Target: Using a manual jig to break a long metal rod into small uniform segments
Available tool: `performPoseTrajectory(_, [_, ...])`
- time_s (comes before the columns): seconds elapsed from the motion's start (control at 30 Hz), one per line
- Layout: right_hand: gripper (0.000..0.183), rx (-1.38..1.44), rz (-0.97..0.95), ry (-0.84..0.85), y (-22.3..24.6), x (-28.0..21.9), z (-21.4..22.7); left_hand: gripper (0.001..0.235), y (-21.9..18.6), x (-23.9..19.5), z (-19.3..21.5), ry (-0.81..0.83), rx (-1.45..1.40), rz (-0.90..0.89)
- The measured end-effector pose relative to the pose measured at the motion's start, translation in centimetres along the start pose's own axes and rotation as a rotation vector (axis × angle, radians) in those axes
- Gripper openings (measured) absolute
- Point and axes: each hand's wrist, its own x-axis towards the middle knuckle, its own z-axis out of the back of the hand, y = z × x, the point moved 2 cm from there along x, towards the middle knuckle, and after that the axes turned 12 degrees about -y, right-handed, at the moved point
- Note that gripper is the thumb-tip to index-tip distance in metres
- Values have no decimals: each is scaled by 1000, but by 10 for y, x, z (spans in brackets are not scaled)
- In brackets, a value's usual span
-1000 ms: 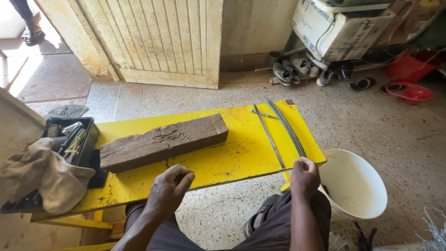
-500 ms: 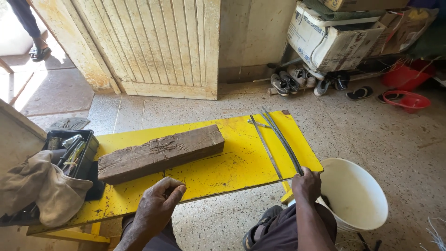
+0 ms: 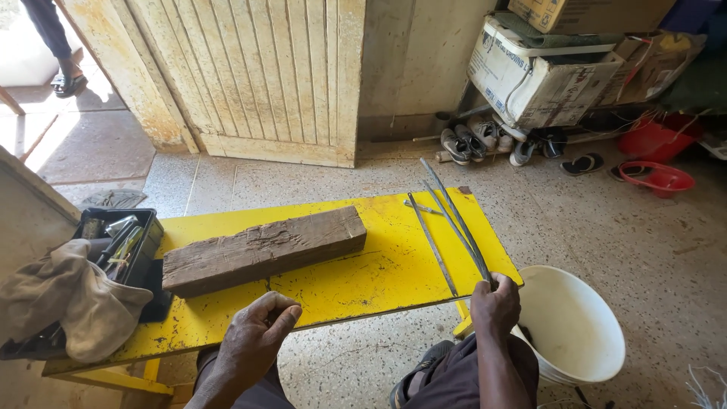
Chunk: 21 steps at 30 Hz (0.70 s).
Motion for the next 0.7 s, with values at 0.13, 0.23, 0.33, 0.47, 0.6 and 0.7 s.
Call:
performPoseTrajectory(0.13, [29,115,133,-85,-4,-16,16,23,2,-2,-6,12,1,12])
performPoseTrajectory(0.23, [29,223,269,-161,2,-29,31,23,-2,-5,-9,34,-14,-7])
performPoseTrajectory(0.33, [28,311,416,-265,9,-33,39,22,-7,-6,-13,88,-18,-23])
performPoseTrajectory(0.47, [21,478,654,-412,61,-62,72,21,-13,-7,-8,55,-51,-96])
performPoseTrajectory(0.6, [25,577,599,-345,116,-94,94,22,-11,-6,-4,71,-72,-121])
performPoseTrajectory(0.7, [25,869,334,-144,168,-129,118,21,-6,-8,-2,68,-105,-158])
